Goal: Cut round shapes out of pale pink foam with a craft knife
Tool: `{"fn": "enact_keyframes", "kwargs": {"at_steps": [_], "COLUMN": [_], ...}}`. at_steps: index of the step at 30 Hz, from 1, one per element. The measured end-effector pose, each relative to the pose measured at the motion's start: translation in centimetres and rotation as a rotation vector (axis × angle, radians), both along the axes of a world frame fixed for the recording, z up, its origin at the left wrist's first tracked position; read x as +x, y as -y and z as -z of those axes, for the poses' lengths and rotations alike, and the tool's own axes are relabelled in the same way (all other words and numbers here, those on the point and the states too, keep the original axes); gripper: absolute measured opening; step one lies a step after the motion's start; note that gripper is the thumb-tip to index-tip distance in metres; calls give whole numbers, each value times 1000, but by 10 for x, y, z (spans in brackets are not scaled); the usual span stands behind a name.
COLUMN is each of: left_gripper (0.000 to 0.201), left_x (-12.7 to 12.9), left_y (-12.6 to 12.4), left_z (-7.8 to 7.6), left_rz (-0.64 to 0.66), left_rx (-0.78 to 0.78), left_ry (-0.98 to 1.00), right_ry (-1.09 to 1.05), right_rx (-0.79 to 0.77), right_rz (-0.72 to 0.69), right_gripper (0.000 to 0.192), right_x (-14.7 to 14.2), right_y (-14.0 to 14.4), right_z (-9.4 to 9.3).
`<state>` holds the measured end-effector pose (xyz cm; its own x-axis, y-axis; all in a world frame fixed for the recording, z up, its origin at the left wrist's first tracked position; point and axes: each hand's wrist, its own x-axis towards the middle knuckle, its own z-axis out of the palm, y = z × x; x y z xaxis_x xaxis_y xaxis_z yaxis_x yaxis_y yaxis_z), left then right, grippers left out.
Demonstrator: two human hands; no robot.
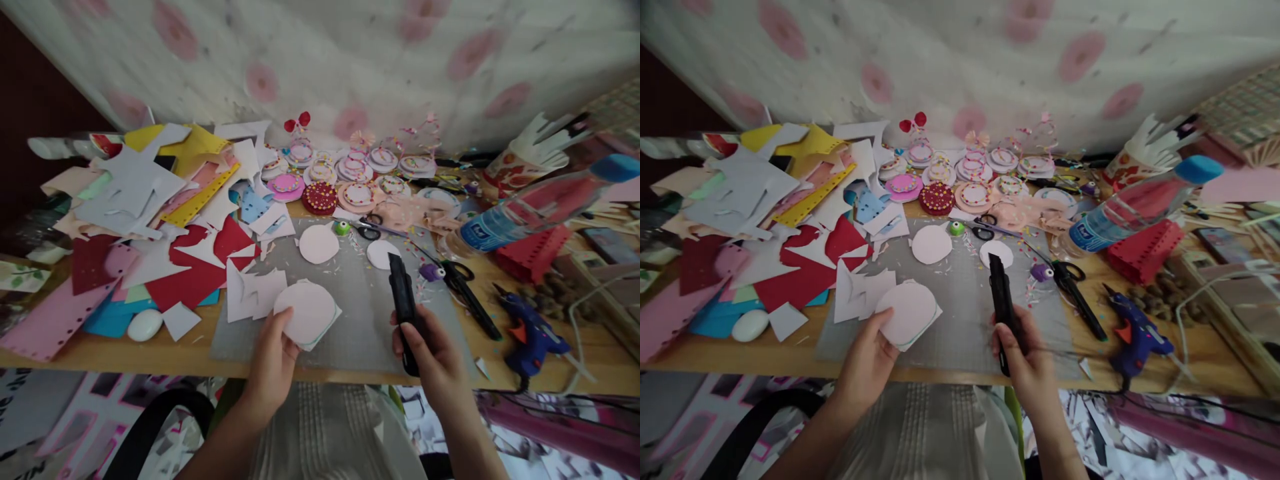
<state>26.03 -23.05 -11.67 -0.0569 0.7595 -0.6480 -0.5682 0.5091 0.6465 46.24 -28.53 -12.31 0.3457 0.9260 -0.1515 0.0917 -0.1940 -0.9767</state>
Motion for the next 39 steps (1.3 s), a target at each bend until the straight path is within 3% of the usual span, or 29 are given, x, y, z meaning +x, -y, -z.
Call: {"fn": "enact_keyframes", "kwargs": {"at_steps": [4,7,12,15,17,20,23,25,27,31,35,39], "left_gripper": [45,36,25,24,26,33,57,76,78,57,59,56], "left_x": [7,5,-14,-23,-26,-23,-16,-11,-8,-9,-16,-20], "left_y": [10,18,11,0,-3,-1,-2,-6,-13,-19,-11,-4], "left_z": [8,12,-1,-7,-4,4,13,18,23,30,28,24], "left_rz": [69,208,598,677,645,619,843,1043,1156,1134,959,795], "left_rx": [58,73,116,174,328,704,1018,1117,1136,1168,1267,1210], "left_ry": [69,43,-285,-523,-788,-1236,-1368,-1348,-1351,-1382,-1319,-1261], "right_ry": [9,81,94,103,151,201,213,227,245,288,397,549], "right_rx": [-56,-75,-72,-54,-55,-60,-65,-63,-45,6,92,170], "right_rz": [76,84,30,-53,-95,-135,-156,-168,-199,-189,-163,-237], "right_gripper": [30,32,31,28,28,31,36,38,38,40,44,53], "right_x": [-2,-3,-7,-8,-8,-6,-4,-3,-2,-2,-2,-3], "right_y": [4,6,4,2,2,3,4,5,6,8,12,21], "right_z": [3,8,15,18,20,24,27,29,30,33,35,28]}}
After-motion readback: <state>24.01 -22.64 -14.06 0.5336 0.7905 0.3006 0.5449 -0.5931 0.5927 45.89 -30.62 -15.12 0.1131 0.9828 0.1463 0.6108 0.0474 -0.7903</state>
